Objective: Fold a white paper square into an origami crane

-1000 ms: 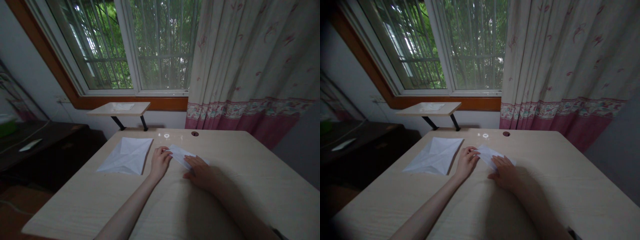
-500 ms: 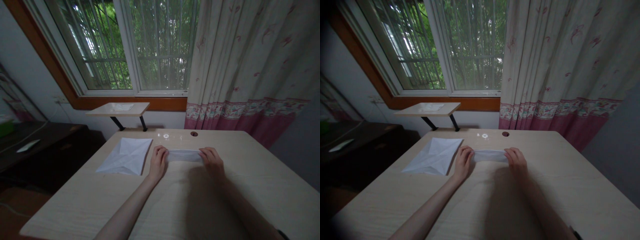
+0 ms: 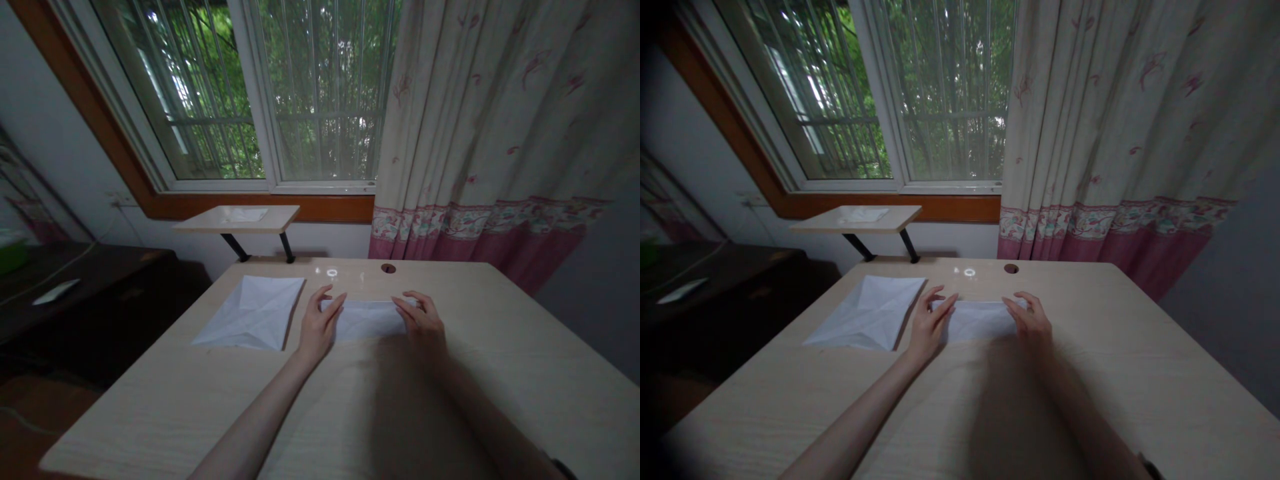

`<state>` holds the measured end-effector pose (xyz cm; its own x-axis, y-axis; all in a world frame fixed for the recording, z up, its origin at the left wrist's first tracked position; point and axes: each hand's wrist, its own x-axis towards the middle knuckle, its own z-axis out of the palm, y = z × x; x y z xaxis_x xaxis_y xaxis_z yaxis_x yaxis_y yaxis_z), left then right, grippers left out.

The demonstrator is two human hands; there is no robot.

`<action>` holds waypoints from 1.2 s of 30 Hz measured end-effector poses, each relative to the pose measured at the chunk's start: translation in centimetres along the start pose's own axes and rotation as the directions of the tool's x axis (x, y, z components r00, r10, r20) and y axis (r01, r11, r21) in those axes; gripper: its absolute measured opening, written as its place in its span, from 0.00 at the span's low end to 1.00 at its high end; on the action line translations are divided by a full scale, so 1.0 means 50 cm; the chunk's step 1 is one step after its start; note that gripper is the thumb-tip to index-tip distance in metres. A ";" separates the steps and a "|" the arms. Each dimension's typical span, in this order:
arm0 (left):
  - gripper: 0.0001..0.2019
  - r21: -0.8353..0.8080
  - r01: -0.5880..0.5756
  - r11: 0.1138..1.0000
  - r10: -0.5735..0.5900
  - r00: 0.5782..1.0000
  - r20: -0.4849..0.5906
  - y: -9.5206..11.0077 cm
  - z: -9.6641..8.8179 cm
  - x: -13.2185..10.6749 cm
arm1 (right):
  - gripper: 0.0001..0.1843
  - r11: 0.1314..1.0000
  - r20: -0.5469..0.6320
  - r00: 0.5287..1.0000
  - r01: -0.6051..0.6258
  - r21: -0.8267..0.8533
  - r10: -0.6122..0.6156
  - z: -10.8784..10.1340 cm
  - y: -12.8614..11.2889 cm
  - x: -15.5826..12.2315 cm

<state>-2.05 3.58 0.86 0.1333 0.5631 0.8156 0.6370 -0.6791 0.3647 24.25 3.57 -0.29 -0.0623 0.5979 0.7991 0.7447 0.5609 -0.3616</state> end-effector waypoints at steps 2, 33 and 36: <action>0.16 0.003 0.007 1.000 -0.007 1.000 0.009 0.001 -0.001 0.000 | 0.15 1.000 0.014 1.000 0.001 0.015 -0.001 -0.002 -0.006 0.003; 0.11 -0.082 0.073 0.994 -0.069 0.996 0.060 0.037 -0.006 -0.008 | 0.12 0.948 0.042 0.993 -0.116 0.296 0.109 0.007 -0.037 0.007; 0.10 -0.031 0.020 0.999 -0.017 0.995 0.098 0.043 -0.013 -0.006 | 0.11 0.961 0.072 0.997 -0.041 0.272 0.022 0.000 -0.045 0.004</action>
<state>-1.21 1.65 1.66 0.1967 0.6177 0.7614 0.6154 -0.6823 0.3946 22.56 2.45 0.67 -0.0933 0.6501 0.7541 0.5380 0.6702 -0.5112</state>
